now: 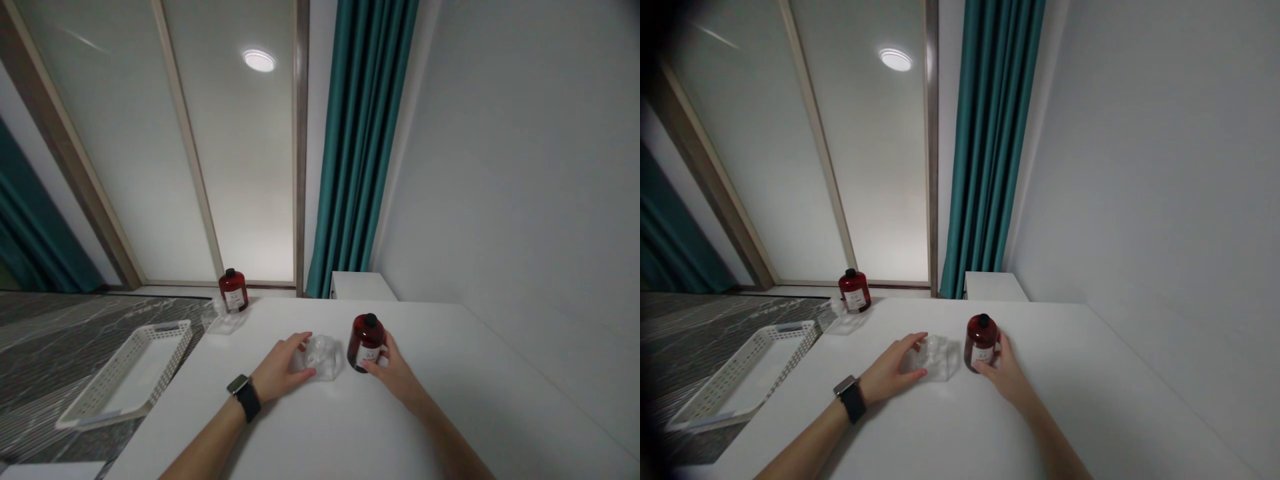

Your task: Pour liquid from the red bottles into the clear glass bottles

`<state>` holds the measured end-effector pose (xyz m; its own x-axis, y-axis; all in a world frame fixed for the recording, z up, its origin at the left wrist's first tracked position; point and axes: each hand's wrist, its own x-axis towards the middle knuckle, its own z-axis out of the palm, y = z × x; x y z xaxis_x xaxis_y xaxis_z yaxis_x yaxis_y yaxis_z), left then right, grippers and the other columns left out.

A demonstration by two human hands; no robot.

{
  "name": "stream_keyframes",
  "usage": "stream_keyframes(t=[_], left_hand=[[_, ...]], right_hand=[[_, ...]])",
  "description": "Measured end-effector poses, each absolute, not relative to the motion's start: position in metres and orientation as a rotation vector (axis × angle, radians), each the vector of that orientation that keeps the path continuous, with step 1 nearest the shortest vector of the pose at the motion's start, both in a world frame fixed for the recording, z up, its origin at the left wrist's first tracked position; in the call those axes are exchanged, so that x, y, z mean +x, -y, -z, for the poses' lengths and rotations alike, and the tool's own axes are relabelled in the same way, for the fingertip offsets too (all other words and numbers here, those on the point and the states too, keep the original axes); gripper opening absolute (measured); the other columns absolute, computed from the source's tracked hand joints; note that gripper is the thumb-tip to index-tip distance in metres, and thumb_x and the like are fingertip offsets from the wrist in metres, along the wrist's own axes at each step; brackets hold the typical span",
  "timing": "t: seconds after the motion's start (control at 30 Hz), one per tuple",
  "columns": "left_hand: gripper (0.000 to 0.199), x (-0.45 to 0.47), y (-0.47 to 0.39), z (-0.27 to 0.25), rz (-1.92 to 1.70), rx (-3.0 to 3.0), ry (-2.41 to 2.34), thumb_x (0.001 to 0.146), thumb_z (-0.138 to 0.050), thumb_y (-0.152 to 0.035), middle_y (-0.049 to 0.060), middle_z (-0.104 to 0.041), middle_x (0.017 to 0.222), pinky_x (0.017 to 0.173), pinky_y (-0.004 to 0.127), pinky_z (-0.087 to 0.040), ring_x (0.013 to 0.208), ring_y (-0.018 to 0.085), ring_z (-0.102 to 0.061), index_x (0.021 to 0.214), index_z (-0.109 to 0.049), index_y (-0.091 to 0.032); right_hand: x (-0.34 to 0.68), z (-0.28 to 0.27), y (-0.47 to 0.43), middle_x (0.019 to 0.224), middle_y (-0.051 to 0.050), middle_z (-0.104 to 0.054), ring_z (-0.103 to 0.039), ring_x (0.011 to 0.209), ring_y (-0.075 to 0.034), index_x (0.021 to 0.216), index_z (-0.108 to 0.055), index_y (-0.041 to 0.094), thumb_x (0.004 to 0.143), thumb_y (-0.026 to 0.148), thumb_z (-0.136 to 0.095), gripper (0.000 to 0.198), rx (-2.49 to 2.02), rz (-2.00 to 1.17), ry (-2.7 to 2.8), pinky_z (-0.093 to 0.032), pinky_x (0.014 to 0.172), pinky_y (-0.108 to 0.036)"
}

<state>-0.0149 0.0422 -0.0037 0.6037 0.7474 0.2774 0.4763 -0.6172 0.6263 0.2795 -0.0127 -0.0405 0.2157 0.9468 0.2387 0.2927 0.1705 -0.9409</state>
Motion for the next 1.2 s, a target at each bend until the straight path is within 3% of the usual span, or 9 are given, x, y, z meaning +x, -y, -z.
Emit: stream_keyframes(t=[0.1, 0.2, 0.3, 0.4, 0.6, 0.77, 0.87, 1.2], left_hand=[[0.062, -0.015, -0.042, 0.003, -0.736, 2.335, -0.965, 0.08, -0.071, -0.029, 0.011, -0.065, 0.125, 0.098, 0.045, -0.048, 0.107, 0.027, -0.063, 0.136, -0.046, -0.021], [0.061, -0.015, -0.041, 0.003, -0.751, 2.361, -0.969, 0.078, -0.073, -0.029, 0.009, -0.066, 0.12, 0.096, 0.044, -0.049, 0.105, 0.027, -0.063, 0.133, -0.048, -0.021], [0.061, -0.015, -0.041, 0.003, -0.782, 2.413, -0.973, 0.074, -0.077, -0.031, 0.008, -0.067, 0.114, 0.094, 0.044, -0.049, 0.102, 0.027, -0.063, 0.129, -0.052, -0.02], [0.062, -0.015, -0.038, 0.003, -0.891, 2.493, -0.941, 0.074, -0.078, -0.034, 0.01, -0.064, 0.116, 0.093, 0.044, -0.049, 0.105, 0.028, -0.061, 0.128, -0.051, -0.019], [0.059, -0.016, -0.034, 0.001, -1.263, 2.75, -0.928, 0.084, -0.07, -0.045, 0.015, -0.061, 0.117, 0.092, 0.047, -0.049, 0.106, 0.031, -0.058, 0.133, -0.048, -0.018], [0.045, -0.015, -0.029, -0.002, -1.451, 2.952, -1.027, 0.088, -0.068, -0.041, 0.01, -0.063, 0.108, 0.094, 0.046, -0.05, 0.103, 0.028, -0.061, 0.128, -0.053, -0.025], [0.047, -0.009, -0.022, -0.004, -1.556, 2.991, -0.976, 0.088, -0.069, -0.034, 0.009, -0.062, 0.107, 0.097, 0.046, -0.05, 0.106, 0.028, -0.061, 0.131, -0.05, -0.027], [0.056, -0.003, -0.02, -0.006, -1.312, 2.944, -0.729, 0.086, -0.067, -0.028, 0.016, -0.062, 0.118, 0.091, 0.047, -0.054, 0.108, 0.031, -0.061, 0.136, -0.044, -0.02]], right_hand=[[0.285, 0.033, 0.02, 0.138, -0.015, -0.05, -0.052, 0.125, -0.03, 0.14, -0.039, 0.021, 0.079, 0.035, -0.067, 0.068, -1.319, -0.401, 1.342, -0.049, 0.097, -0.048], [0.279, 0.012, 0.032, 0.131, -0.016, -0.051, -0.053, 0.12, -0.029, 0.136, -0.042, 0.02, 0.092, 0.03, -0.051, 0.045, -1.222, -0.069, 1.366, -0.05, 0.093, -0.05], [0.257, -0.013, 0.043, 0.117, -0.013, -0.058, -0.057, 0.111, -0.027, 0.124, -0.051, 0.022, 0.093, 0.019, -0.05, 0.031, -1.109, 0.131, 1.56, -0.049, 0.094, -0.049], [0.224, -0.03, 0.045, 0.12, -0.012, -0.058, -0.056, 0.116, -0.027, 0.127, -0.051, 0.023, 0.093, 0.015, -0.049, 0.035, -1.048, 0.086, 1.792, -0.049, 0.098, -0.045], [0.175, -0.02, 0.029, 0.126, -0.013, -0.053, -0.054, 0.118, -0.029, 0.131, -0.049, 0.022, 0.09, 0.023, -0.057, 0.042, -1.08, 0.024, 1.766, -0.048, 0.101, -0.048], [0.174, -0.007, 0.033, 0.112, -0.01, -0.057, -0.058, 0.107, -0.026, 0.114, -0.055, 0.024, 0.092, 0.022, -0.056, 0.022, -1.161, -0.093, 1.675, -0.051, 0.093, -0.043], [0.18, -0.005, 0.037, 0.103, -0.008, -0.06, -0.059, 0.098, -0.025, 0.109, -0.055, 0.024, 0.091, 0.024, -0.057, 0.017, -1.156, -0.101, 1.646, -0.052, 0.087, -0.041], [0.191, 0.004, 0.034, 0.091, -0.005, -0.065, -0.062, 0.085, -0.023, 0.102, -0.059, 0.023, 0.092, 0.026, -0.059, 0.011, -1.218, -0.138, 1.744, -0.052, 0.078, -0.035]])
